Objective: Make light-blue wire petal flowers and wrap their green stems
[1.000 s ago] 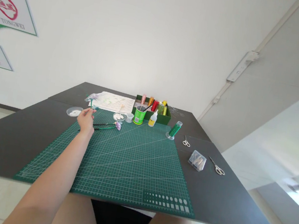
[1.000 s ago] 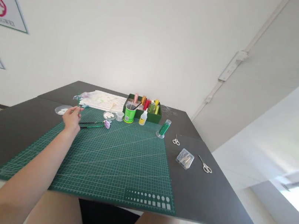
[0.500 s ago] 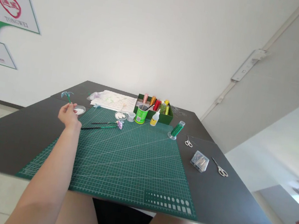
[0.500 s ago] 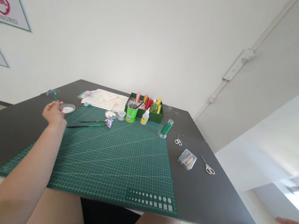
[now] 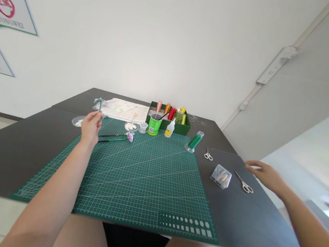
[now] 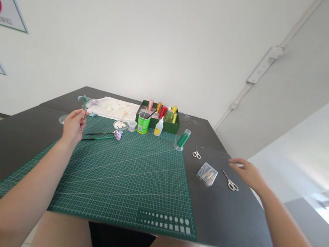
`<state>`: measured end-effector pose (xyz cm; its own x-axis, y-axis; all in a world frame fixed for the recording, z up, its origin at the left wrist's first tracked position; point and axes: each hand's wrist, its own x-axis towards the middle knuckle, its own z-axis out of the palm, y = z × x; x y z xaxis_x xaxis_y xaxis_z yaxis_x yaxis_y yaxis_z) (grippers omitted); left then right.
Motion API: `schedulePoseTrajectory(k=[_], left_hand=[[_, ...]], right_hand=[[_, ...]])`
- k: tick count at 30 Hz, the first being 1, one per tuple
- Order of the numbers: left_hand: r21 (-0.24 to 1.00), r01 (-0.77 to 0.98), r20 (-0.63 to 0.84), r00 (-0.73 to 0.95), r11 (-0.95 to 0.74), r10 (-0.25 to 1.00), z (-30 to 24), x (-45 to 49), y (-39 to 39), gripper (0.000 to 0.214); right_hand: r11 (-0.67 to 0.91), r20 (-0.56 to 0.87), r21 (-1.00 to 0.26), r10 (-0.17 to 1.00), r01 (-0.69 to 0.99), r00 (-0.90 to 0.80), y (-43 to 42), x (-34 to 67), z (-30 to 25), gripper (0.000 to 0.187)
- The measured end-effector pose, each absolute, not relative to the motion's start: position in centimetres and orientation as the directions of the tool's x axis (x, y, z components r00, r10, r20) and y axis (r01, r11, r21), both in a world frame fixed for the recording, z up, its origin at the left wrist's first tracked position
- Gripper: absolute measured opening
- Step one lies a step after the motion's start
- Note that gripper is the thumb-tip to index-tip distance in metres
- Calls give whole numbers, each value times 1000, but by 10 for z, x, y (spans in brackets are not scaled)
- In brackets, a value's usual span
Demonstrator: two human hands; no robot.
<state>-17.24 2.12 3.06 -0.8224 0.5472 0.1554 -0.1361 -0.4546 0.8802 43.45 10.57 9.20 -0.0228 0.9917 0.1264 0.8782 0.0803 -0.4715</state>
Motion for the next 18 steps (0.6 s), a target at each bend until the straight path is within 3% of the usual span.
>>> schedulePoseTrajectory(k=[1, 5, 10, 14, 18], left_hand=[[889, -122, 179, -795, -442, 580, 29, -167, 22, 24], [916, -49, 240, -729, -398, 641, 24, -153, 25, 28], [933, -49, 224, -697, -356, 682, 18, -145, 28, 31], [933, -45, 236, -671, -356, 703, 15, -140, 30, 32], [932, -52, 240, -652, -359, 719, 13, -137, 31, 31]], right_hand=[[86, 82, -497, 995, 863, -53, 117, 416, 84, 6], [67, -66, -518, 991, 853, -117, 150, 347, 45, 33], [72, -76, -428, 990, 901, -115, 159, 306, 11, 9], [138, -71, -445, 979, 885, -189, 156, 299, 16, 21], [170, -145, -562, 943, 809, -299, 150, 296, 47, 22]])
